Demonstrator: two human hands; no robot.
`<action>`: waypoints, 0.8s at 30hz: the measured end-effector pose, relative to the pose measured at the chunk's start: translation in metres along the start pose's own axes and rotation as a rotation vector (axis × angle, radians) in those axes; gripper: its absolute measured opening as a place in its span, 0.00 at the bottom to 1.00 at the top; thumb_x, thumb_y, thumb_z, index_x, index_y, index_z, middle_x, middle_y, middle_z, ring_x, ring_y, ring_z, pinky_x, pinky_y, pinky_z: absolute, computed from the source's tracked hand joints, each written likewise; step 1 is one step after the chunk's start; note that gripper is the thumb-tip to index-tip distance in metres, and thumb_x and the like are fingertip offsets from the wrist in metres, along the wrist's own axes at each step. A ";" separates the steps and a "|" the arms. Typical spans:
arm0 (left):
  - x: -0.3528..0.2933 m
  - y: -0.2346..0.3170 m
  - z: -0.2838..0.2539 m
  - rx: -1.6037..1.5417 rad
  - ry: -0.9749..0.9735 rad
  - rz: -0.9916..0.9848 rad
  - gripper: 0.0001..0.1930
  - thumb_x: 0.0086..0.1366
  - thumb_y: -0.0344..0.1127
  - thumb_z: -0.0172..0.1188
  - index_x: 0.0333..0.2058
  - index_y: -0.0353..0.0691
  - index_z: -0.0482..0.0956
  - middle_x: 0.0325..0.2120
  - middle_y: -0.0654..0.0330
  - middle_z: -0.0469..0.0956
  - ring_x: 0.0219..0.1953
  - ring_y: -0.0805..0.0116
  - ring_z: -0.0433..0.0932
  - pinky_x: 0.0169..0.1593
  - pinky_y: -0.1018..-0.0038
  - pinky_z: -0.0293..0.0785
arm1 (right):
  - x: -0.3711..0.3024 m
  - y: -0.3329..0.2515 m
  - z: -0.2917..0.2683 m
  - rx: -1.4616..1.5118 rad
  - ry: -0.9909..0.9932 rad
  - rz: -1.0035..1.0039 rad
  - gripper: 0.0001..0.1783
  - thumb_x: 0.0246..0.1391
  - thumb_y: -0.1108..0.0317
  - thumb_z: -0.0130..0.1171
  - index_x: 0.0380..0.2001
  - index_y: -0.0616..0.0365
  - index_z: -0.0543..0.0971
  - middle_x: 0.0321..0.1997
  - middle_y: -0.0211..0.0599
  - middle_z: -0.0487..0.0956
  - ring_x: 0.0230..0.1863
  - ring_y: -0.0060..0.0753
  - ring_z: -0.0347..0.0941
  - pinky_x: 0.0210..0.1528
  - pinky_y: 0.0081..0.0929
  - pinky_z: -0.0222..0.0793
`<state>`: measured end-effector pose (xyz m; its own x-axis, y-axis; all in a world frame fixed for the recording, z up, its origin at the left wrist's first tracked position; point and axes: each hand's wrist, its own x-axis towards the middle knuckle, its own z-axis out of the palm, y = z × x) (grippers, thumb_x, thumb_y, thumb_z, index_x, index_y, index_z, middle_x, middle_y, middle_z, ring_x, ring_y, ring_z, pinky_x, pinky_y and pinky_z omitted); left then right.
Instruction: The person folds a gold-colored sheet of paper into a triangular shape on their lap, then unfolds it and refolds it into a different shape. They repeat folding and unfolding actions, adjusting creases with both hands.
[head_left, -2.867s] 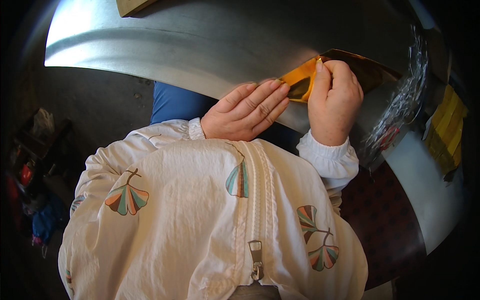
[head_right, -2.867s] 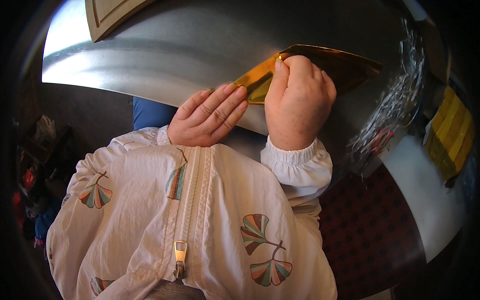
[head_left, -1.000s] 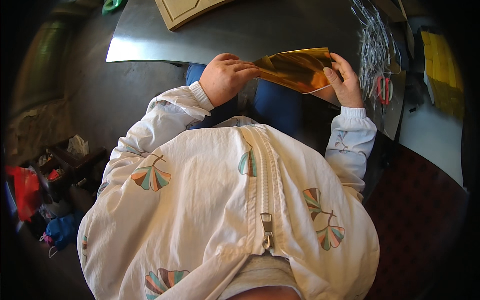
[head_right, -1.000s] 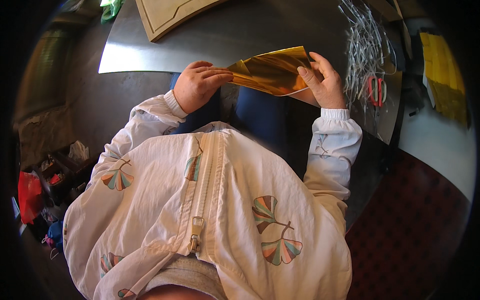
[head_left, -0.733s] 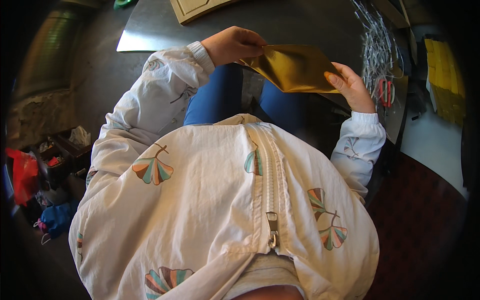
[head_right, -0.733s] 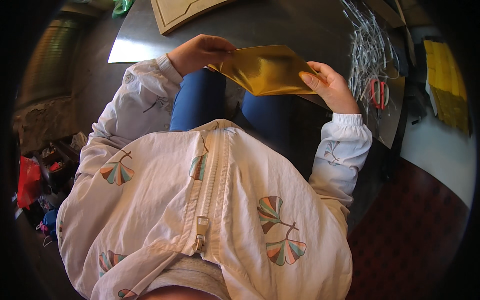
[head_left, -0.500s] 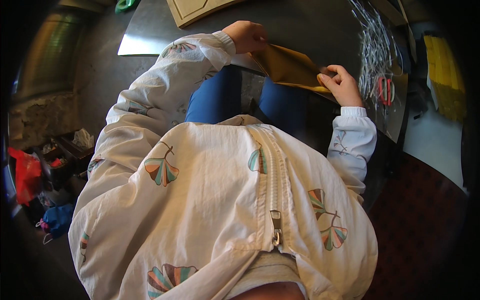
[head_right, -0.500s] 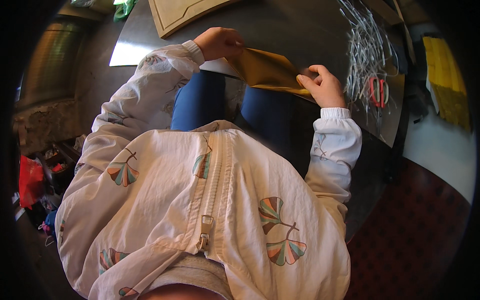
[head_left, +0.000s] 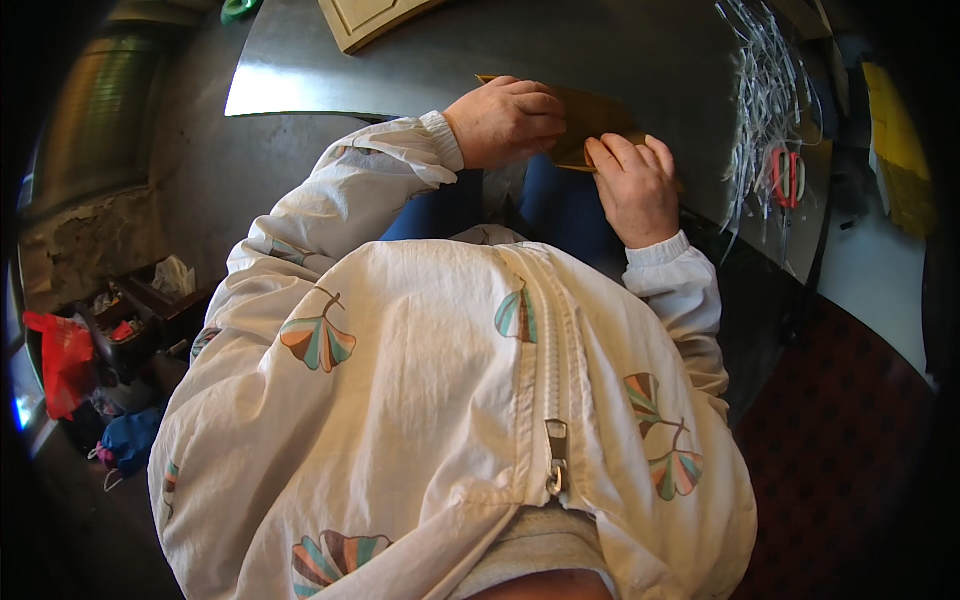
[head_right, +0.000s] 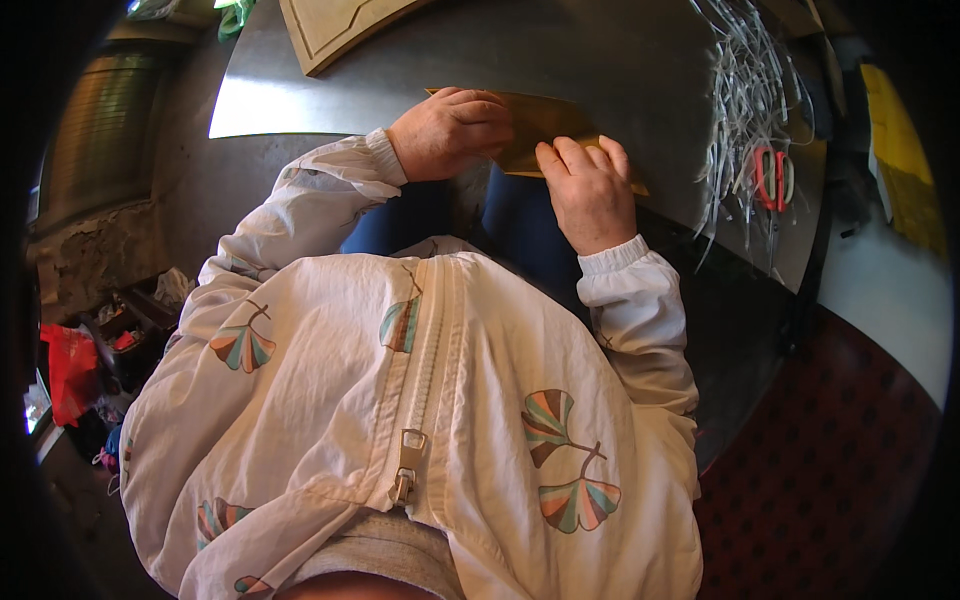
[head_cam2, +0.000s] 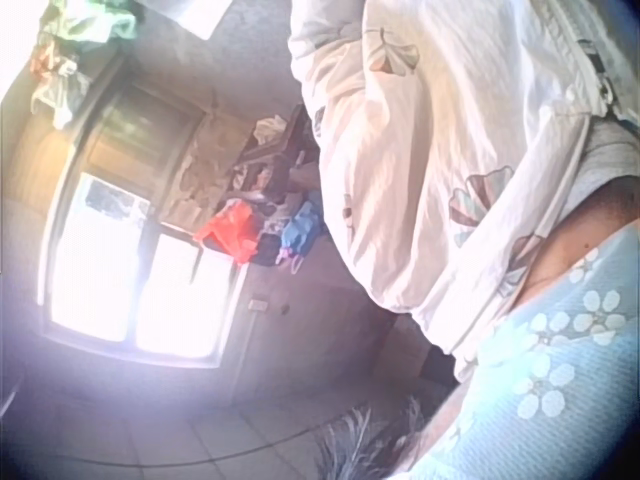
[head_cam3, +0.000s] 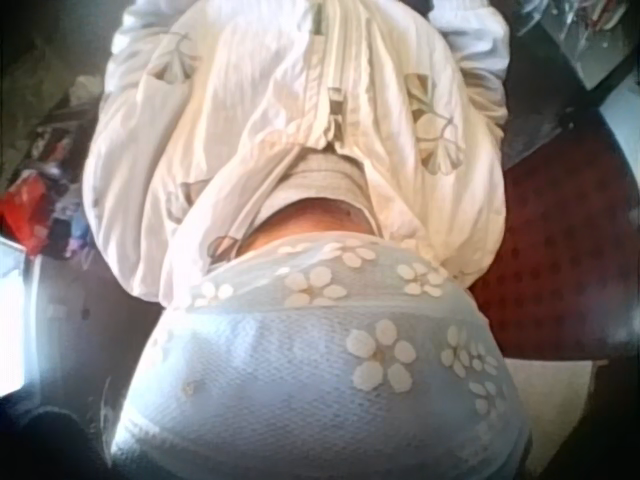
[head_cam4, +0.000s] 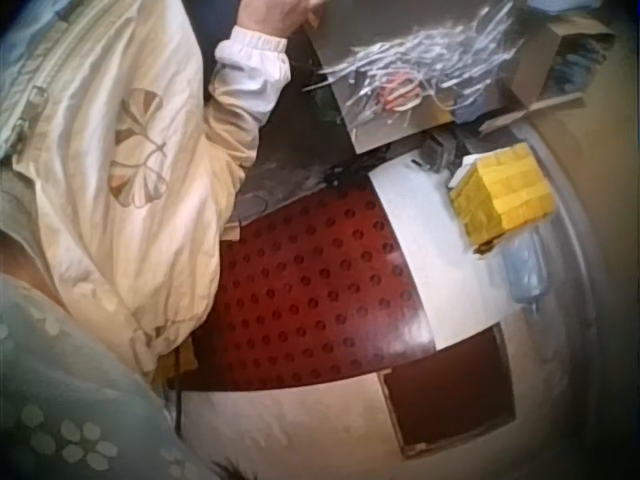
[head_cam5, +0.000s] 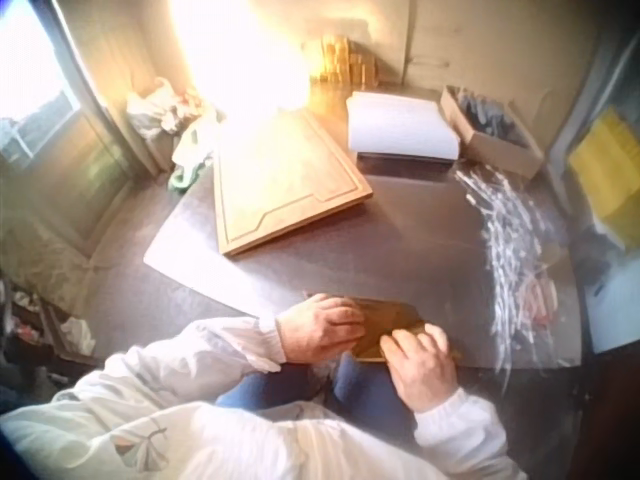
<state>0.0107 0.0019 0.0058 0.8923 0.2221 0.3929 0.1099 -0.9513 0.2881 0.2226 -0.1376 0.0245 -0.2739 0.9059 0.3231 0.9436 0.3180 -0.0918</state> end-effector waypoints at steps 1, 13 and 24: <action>-0.002 0.006 0.001 -0.038 0.022 0.016 0.16 0.56 0.37 0.67 0.44 0.43 0.81 0.49 0.60 0.76 0.55 0.60 0.73 0.58 0.62 0.68 | 0.002 0.002 -0.002 0.018 -0.013 -0.011 0.16 0.51 0.68 0.63 0.45 0.53 0.80 0.45 0.31 0.80 0.42 0.33 0.76 0.61 0.44 0.61; 0.001 0.007 0.010 -0.365 0.238 -0.292 0.08 0.57 0.27 0.66 0.36 0.36 0.82 0.42 0.53 0.79 0.45 0.55 0.78 0.50 0.64 0.75 | 0.052 0.047 -0.032 0.325 -0.402 0.154 0.12 0.62 0.62 0.51 0.40 0.57 0.79 0.35 0.42 0.82 0.42 0.44 0.77 0.62 0.46 0.58; 0.012 0.016 0.009 -0.266 0.300 -0.554 0.05 0.55 0.28 0.68 0.30 0.34 0.82 0.52 0.46 0.72 0.48 0.55 0.77 0.50 0.64 0.75 | 0.062 0.068 -0.021 0.437 -0.438 0.291 0.13 0.61 0.60 0.53 0.29 0.57 0.76 0.23 0.35 0.78 0.27 0.41 0.72 0.45 0.34 0.60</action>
<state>0.0270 -0.0129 0.0071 0.5715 0.7470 0.3396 0.3694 -0.6038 0.7064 0.2735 -0.0659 0.0585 -0.1569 0.9721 -0.1745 0.8539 0.0447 -0.5185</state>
